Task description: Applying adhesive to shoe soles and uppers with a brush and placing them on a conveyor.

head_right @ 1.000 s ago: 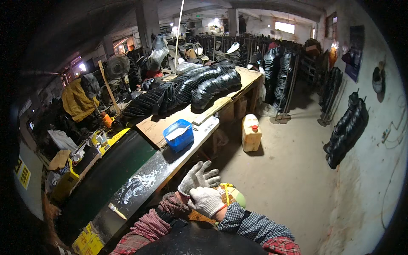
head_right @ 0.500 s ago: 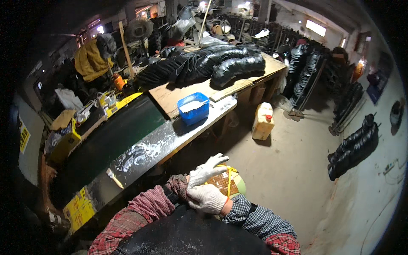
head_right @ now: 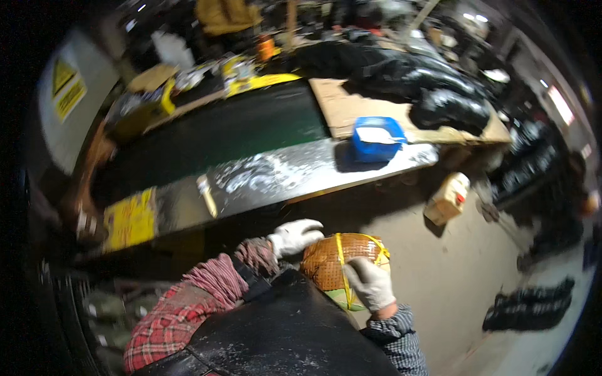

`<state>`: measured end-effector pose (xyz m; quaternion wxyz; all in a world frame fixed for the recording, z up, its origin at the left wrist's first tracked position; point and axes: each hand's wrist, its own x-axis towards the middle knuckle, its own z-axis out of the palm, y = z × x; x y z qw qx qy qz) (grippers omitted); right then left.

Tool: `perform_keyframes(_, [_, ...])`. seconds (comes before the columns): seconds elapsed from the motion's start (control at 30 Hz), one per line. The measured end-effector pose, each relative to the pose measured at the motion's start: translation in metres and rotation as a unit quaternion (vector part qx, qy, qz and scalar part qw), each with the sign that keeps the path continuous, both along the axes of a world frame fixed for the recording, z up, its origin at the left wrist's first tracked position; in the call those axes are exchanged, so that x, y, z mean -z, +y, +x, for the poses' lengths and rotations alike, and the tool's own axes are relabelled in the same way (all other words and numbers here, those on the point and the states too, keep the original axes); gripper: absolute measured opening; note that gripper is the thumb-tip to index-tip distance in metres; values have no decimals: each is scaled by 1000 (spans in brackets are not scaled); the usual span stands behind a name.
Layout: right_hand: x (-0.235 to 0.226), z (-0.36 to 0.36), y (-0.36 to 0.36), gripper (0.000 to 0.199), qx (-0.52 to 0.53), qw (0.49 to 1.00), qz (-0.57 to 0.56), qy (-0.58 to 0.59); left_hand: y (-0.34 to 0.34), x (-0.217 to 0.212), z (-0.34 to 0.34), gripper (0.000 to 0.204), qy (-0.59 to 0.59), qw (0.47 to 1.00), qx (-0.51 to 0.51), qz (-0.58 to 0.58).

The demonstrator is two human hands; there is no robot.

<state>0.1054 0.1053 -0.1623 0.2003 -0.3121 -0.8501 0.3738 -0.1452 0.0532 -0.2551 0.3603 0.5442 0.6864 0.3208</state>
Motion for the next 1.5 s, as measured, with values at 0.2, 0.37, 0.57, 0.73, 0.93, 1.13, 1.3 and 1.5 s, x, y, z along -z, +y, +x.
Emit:
perform_keyframes(0.2, [63, 65, 67, 42, 45, 988, -114, -96, -154, 56, -47, 37, -41, 917, -394, -46])
perform_keyframes(0.37, [107, 70, 128, 39, -163, 965, -26, -204, -276, 88, 60, 21, -279, 689, -664, 83])
perform_keyframes(0.57, [139, -27, 123, 33, -388, 910, -37, -143, -368, 1, 235, 24, -18, 585, -802, 119])
perform_keyframes(0.73, [81, -106, -32, 33, -600, 797, -23, -63, -392, -107, 350, 22, 193, 407, -885, 116])
perform_keyframes(0.93, [73, -153, -231, 38, -717, 660, -209, -83, -491, -155, 501, 33, 430, 44, -898, 86])
perform_keyframes(1.13, [51, -165, -402, 45, -692, 638, -328, -83, -631, -109, 658, 52, 311, -108, -937, -122])
perform_keyframes(1.3, [57, -169, -485, 53, -630, 569, -519, -101, -729, -40, 789, 54, 205, 46, -977, -35])
perform_keyframes(1.5, [76, -248, -463, 49, -470, 664, -581, -27, -734, 12, 627, 78, 47, 281, -904, -320])
